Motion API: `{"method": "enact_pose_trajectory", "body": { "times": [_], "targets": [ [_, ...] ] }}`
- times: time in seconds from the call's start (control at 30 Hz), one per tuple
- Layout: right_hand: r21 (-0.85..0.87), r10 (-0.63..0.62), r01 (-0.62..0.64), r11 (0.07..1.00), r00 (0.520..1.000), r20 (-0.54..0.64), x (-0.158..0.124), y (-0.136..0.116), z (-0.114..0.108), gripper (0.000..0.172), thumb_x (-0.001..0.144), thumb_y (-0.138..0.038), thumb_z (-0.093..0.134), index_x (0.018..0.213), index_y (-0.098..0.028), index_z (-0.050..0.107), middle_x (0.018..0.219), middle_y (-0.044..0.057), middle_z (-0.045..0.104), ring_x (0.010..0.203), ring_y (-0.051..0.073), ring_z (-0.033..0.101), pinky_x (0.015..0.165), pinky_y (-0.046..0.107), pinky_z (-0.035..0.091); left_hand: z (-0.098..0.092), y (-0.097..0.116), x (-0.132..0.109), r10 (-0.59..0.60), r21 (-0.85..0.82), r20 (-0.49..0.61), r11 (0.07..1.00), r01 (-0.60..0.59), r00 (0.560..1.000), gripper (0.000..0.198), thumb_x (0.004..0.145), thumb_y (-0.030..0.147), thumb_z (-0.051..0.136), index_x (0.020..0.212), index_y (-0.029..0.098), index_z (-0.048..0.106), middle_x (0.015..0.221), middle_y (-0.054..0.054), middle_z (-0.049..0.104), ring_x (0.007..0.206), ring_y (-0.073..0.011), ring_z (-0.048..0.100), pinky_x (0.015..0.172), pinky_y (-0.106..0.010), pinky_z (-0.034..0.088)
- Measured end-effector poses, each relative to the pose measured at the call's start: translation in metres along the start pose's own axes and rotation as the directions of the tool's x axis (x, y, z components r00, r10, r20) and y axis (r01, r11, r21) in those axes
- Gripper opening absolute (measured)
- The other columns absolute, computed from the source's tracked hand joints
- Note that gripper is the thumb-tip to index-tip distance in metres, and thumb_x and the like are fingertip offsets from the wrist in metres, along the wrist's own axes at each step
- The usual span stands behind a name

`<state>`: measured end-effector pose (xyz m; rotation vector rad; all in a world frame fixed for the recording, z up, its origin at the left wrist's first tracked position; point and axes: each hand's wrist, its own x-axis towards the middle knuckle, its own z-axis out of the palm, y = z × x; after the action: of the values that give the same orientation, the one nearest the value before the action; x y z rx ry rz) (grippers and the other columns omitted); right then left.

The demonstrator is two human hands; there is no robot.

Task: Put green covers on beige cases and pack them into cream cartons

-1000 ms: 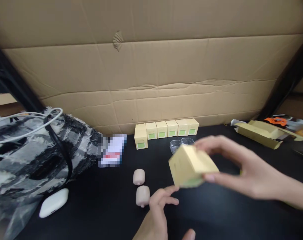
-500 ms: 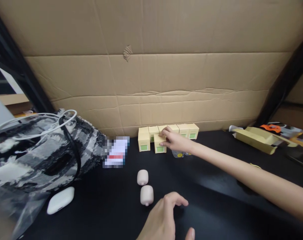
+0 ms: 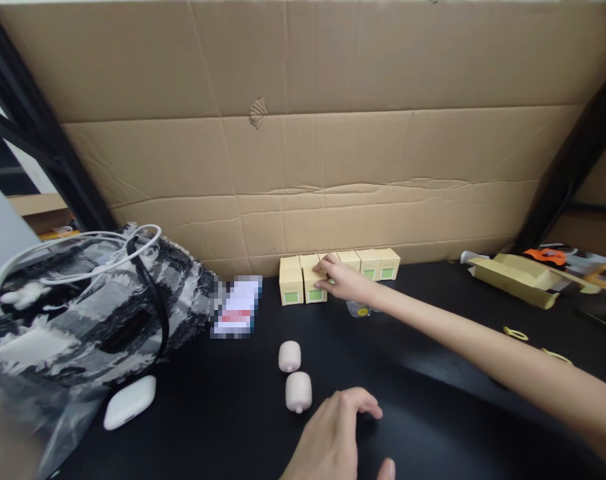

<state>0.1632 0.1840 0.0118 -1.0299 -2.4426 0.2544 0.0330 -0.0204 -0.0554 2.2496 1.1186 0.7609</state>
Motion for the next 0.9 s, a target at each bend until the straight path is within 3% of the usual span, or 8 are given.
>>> {"method": "enact_pose_trajectory", "body": {
  "times": [0.27,0.37,0.47,0.53,0.67,0.77,0.9],
  "targets": [
    [0.047,0.023,-0.022,0.999,0.999,-0.029,-0.002,-0.003,-0.006,0.032,0.093,-0.031,0.057,0.121,-0.016,0.055,0.120,0.009,0.058,0.099,0.021,0.061,0.082,0.041,0.053,-0.005,0.006,0.006,0.033,0.114,0.036,0.993,-0.037,0.999,0.036,0.069,0.012,0.061,0.104,0.018,0.055,0.099,-0.007,0.068,0.088,-0.0220,0.065,0.080,-0.033,0.054],
    [0.037,0.049,-0.048,0.998,0.998,-0.040,-0.013,0.002,-0.031,0.029,0.093,-0.031,0.057,0.118,-0.016,0.056,0.116,0.008,0.060,0.094,0.019,0.063,0.079,0.039,0.054,-0.004,0.004,0.010,0.126,0.149,0.021,0.981,-0.127,0.992,0.028,0.068,0.011,0.060,0.095,0.019,0.057,0.093,-0.006,0.070,0.085,-0.0219,0.065,0.076,-0.032,0.054],
    [0.003,0.067,-0.067,0.998,0.998,-0.008,-0.036,0.010,-0.066,0.018,0.092,-0.027,0.056,0.104,-0.014,0.062,0.099,0.005,0.066,0.082,0.016,0.064,0.075,0.035,0.053,-0.003,0.002,0.011,0.212,0.166,-0.013,0.964,-0.207,0.977,0.022,0.068,0.009,0.059,0.087,0.021,0.058,0.091,-0.003,0.070,0.083,-0.0193,0.066,0.074,-0.029,0.053],
    [-0.029,0.084,-0.083,0.996,0.996,0.030,-0.057,0.017,-0.087,0.014,0.090,-0.024,0.056,0.094,-0.016,0.066,0.088,0.004,0.067,0.077,0.016,0.063,0.073,0.032,0.051,-0.003,0.002,0.011,0.242,0.180,-0.043,0.956,-0.231,0.969,0.020,0.067,0.008,0.059,0.082,0.021,0.059,0.089,-0.002,0.069,0.081,-0.0178,0.066,0.072,-0.027,0.053],
    [-0.115,0.195,-0.185,0.976,0.977,0.083,-0.109,0.041,-0.116,0.012,0.082,-0.023,0.060,0.090,-0.021,0.069,0.092,0.004,0.067,0.075,0.017,0.063,0.070,0.029,0.048,-0.004,0.006,0.010,0.262,0.204,-0.051,0.947,-0.247,0.964,0.018,0.066,0.007,0.059,0.076,0.021,0.060,0.089,-0.002,0.069,0.081,-0.0168,0.066,0.072,-0.025,0.053],
    [-0.218,0.383,-0.348,0.912,0.913,0.142,-0.149,0.070,-0.130,0.010,0.086,-0.023,0.059,0.085,-0.021,0.068,0.085,0.003,0.067,0.073,0.015,0.062,0.068,0.028,0.048,-0.006,0.010,0.010,0.240,0.203,-0.032,0.952,-0.229,0.970,0.019,0.067,0.005,0.059,0.076,0.022,0.060,0.092,-0.002,0.069,0.084,-0.0170,0.066,0.074,-0.025,0.053],
    [-0.325,0.634,-0.554,0.766,0.734,0.244,-0.191,0.112,-0.142,0.016,0.095,-0.030,0.053,0.092,-0.017,0.064,0.093,0.003,0.066,0.078,0.012,0.062,0.072,0.030,0.053,-0.008,0.010,0.010,0.226,0.197,-0.031,0.956,-0.216,0.974,0.019,0.068,0.005,0.060,0.077,0.022,0.060,0.094,-0.002,0.069,0.086,-0.0171,0.066,0.076,-0.025,0.053]
  ]
}}
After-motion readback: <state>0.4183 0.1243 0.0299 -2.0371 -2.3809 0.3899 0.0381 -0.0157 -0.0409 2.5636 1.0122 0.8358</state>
